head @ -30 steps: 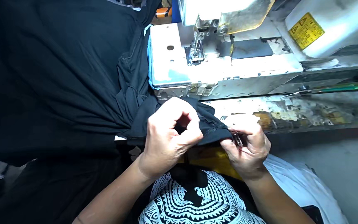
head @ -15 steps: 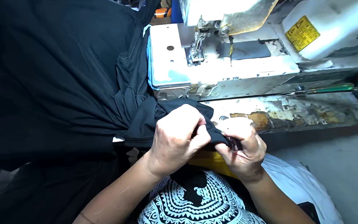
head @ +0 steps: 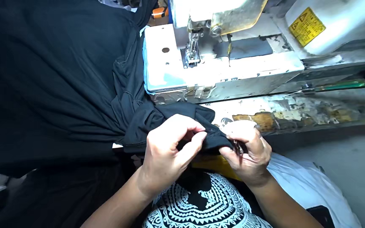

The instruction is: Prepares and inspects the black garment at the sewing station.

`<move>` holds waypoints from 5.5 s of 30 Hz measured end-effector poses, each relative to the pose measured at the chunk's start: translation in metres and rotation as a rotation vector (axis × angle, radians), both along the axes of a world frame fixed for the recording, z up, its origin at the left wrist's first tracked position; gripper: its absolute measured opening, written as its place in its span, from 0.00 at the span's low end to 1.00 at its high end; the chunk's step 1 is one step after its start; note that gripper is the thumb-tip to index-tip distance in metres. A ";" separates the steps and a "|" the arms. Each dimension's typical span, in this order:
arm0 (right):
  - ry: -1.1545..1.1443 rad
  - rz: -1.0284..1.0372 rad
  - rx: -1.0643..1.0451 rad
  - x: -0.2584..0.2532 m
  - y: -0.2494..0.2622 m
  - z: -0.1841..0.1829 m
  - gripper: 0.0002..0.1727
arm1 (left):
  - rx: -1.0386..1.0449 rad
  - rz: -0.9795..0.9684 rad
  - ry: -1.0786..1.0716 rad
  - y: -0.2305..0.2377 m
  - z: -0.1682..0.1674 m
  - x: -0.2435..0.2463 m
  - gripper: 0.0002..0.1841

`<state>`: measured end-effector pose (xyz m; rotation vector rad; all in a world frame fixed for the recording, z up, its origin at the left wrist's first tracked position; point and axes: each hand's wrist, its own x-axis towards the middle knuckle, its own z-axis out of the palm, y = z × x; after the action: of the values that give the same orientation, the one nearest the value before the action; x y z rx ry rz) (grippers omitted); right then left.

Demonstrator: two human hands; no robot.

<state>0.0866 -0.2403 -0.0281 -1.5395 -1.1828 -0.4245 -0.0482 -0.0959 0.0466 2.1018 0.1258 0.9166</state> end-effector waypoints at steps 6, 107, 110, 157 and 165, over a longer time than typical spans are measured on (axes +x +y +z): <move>0.319 0.221 -0.060 0.006 0.004 0.011 0.10 | 0.233 -0.005 0.216 -0.006 -0.019 -0.001 0.14; 0.438 0.268 -0.325 -0.029 0.011 0.019 0.18 | -0.762 -0.140 0.389 0.034 -0.019 0.006 0.13; 0.427 0.261 -0.327 -0.029 0.011 0.018 0.17 | -0.755 -0.147 0.383 0.034 -0.020 0.005 0.13; 0.423 0.358 -0.025 -0.022 0.014 0.017 0.14 | -0.593 -0.163 0.448 0.034 -0.021 0.005 0.12; 0.300 0.232 -0.240 0.006 0.012 0.028 0.24 | -0.499 -0.118 0.426 0.031 -0.019 0.003 0.10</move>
<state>0.0930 -0.2281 -0.0005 -1.5791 -1.1864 0.1040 -0.0448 -0.0648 0.0273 1.7774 0.4023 0.3094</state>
